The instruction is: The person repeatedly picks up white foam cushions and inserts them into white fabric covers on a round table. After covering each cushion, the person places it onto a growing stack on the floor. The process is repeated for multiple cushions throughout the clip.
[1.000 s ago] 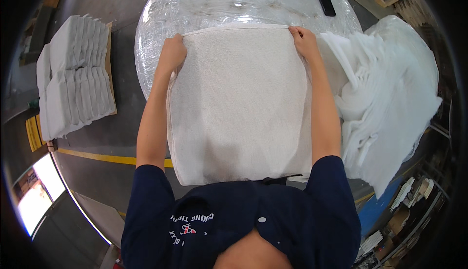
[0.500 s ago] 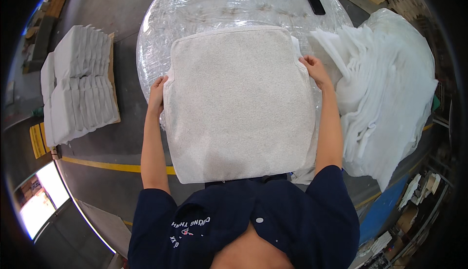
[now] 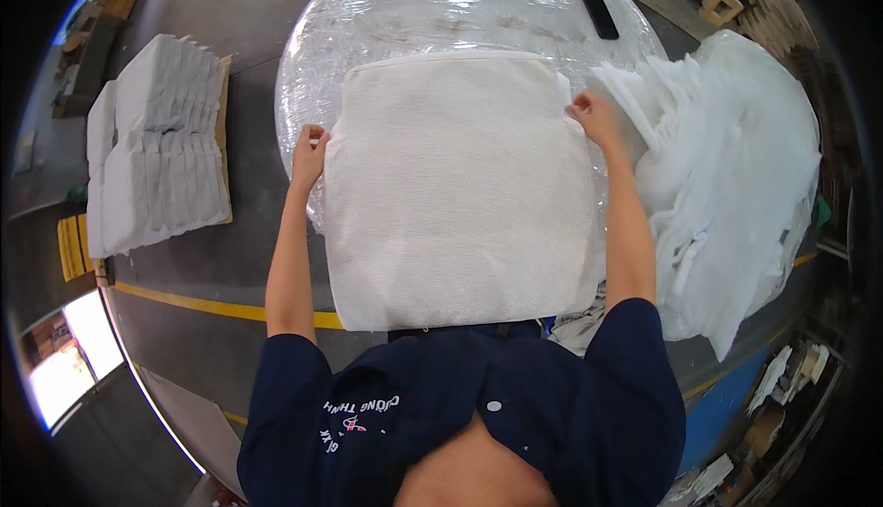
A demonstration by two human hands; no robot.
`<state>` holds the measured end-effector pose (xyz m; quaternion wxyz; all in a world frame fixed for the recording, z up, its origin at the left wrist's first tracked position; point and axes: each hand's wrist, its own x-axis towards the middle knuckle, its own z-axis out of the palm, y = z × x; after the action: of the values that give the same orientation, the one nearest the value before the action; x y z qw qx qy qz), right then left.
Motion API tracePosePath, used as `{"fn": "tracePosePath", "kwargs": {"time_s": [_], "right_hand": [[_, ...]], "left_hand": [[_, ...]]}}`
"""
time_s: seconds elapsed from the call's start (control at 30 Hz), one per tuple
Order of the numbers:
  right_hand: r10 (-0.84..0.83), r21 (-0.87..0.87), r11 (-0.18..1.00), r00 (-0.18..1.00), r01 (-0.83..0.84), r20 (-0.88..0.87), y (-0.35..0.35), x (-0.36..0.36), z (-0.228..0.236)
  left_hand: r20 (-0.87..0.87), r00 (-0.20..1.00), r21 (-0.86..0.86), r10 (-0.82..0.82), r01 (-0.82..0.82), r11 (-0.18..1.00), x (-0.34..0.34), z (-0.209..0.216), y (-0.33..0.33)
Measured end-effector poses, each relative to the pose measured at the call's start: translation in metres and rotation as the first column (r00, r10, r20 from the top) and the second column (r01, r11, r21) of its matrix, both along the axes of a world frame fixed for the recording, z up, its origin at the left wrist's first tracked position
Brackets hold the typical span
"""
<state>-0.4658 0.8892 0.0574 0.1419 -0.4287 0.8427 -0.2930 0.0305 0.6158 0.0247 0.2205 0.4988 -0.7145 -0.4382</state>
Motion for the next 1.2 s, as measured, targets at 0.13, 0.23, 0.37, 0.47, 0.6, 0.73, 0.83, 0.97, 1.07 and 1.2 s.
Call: {"fn": "tracePosePath", "kwargs": {"time_s": [0.13, 0.23, 0.37, 0.47, 0.6, 0.73, 0.83, 0.97, 1.07, 1.2], "right_hand": [[0.019, 0.341, 0.94, 0.999, -0.009, -0.026, 0.005, 0.056, 0.03], [0.037, 0.17, 0.982, 0.807, 0.08, -0.59, 0.0, 0.115, 0.012], [-0.057, 0.366, 0.925, 0.988, 0.107, -0.144, -0.014, 0.088, 0.02], [-0.009, 0.408, 0.912, 0.996, 0.045, -0.091, -0.02, 0.067, 0.022], [-0.064, 0.307, 0.946, 0.989, 0.103, -0.135, -0.027, 0.076, 0.021], [-0.172, 0.361, 0.916, 0.984, 0.176, -0.045, -0.031, 0.076, 0.032], [0.093, 0.404, 0.913, 0.936, 0.057, -0.341, -0.067, 0.141, 0.042], [0.157, 0.305, 0.952, 0.814, 0.025, -0.56, -0.084, 0.144, 0.016], [0.22, 0.226, 0.968, 0.812, -0.111, -0.541, -0.105, 0.131, 0.007], [0.383, 0.491, 0.837, 0.899, -0.243, -0.21, -0.153, 0.102, 0.031]], "left_hand": [[0.179, 0.983, -0.123, 0.029, -0.007, 0.992, -0.021, 0.044, 0.045], [0.416, 0.906, -0.578, 0.078, 0.197, 0.792, -0.055, 0.04, 0.093], [0.572, 0.82, -0.306, -0.032, 0.249, 0.919, -0.066, 0.051, 0.086], [0.608, 0.784, -0.074, -0.124, 0.212, 0.975, -0.075, 0.061, 0.063], [0.608, 0.761, 0.077, -0.226, 0.227, 0.971, -0.076, 0.064, 0.034], [0.766, 0.612, 0.097, -0.197, 0.193, 0.976, -0.101, 0.072, 0.033], [0.597, 0.797, -0.515, 0.093, 0.292, 0.806, -0.11, 0.058, 0.055], [0.709, 0.703, -0.394, -0.055, 0.461, 0.795, -0.145, 0.045, 0.05], [0.605, 0.791, -0.27, -0.09, 0.311, 0.911, -0.16, 0.047, 0.023], [0.518, 0.829, -0.032, -0.21, 0.264, 0.964, -0.157, 0.048, -0.021]]}}
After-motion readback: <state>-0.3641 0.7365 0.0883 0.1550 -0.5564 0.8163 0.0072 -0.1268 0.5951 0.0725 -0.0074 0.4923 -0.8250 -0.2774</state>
